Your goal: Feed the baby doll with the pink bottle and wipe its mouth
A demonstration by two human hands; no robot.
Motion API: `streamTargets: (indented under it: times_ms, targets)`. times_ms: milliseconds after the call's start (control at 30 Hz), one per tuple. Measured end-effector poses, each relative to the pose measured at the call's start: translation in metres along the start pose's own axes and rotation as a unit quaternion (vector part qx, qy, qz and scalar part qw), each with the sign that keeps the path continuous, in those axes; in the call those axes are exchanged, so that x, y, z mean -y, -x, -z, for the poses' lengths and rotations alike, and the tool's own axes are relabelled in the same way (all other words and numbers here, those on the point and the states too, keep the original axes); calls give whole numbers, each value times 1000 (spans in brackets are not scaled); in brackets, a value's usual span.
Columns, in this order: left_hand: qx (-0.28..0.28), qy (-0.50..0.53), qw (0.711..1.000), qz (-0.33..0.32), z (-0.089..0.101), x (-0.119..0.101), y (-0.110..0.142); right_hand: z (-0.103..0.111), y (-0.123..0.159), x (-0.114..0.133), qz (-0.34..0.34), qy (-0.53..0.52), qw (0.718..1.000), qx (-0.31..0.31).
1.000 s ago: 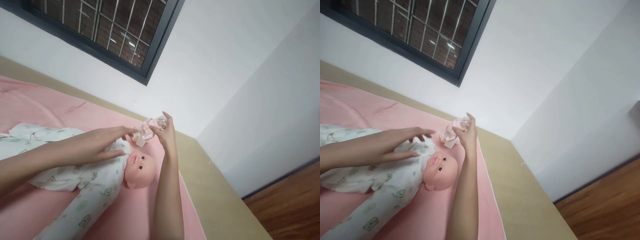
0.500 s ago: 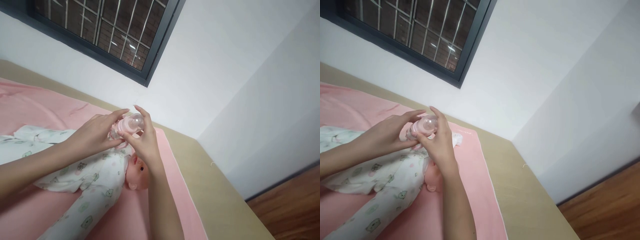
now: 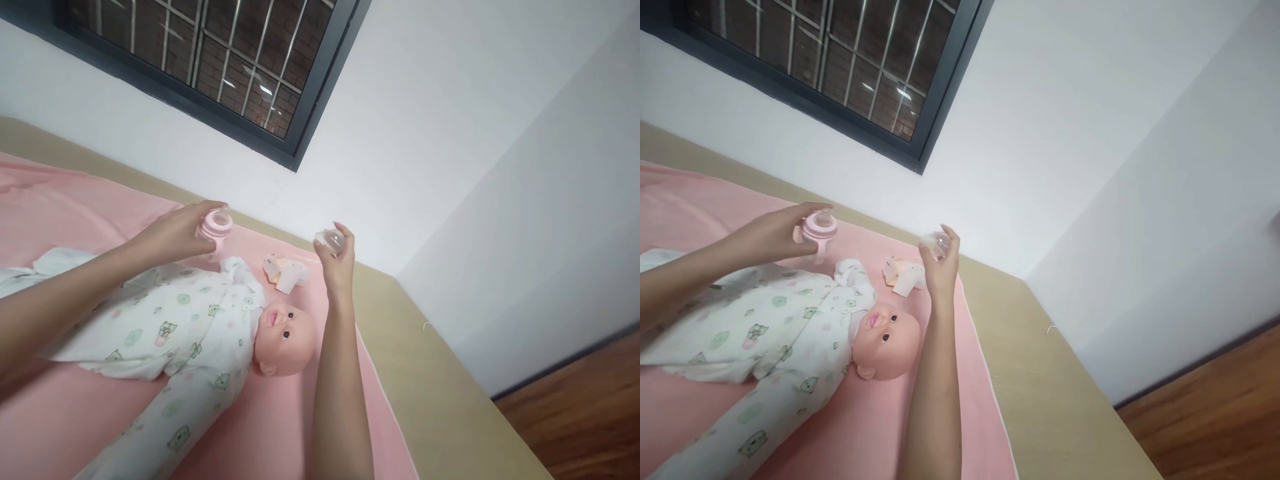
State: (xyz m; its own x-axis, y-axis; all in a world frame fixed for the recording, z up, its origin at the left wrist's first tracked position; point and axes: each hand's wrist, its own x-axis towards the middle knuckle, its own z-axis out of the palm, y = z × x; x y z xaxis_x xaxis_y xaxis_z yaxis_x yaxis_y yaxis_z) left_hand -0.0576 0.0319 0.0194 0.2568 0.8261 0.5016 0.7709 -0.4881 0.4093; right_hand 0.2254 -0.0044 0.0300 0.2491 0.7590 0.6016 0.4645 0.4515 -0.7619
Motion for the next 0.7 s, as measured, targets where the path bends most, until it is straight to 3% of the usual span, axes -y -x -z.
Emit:
streamTargets:
  times_ms: [133, 300, 467, 700]
  targets:
    - [58, -54, 994, 82, -8, 33, -15, 6, -3, -69, -106, 112, 986, -60]
    - [142, -85, 978, 124, -19, 65, -25, 4, 21, -131, -194, 217, 956, -25]
    - [188, -101, 968, 130, -27, 79, -26, 2, 35, -149, -250, 312, 916, 14]
    - [209, -122, 962, 129, -38, 98, -28, 0, 36, -150, -263, 301, 916, 29]
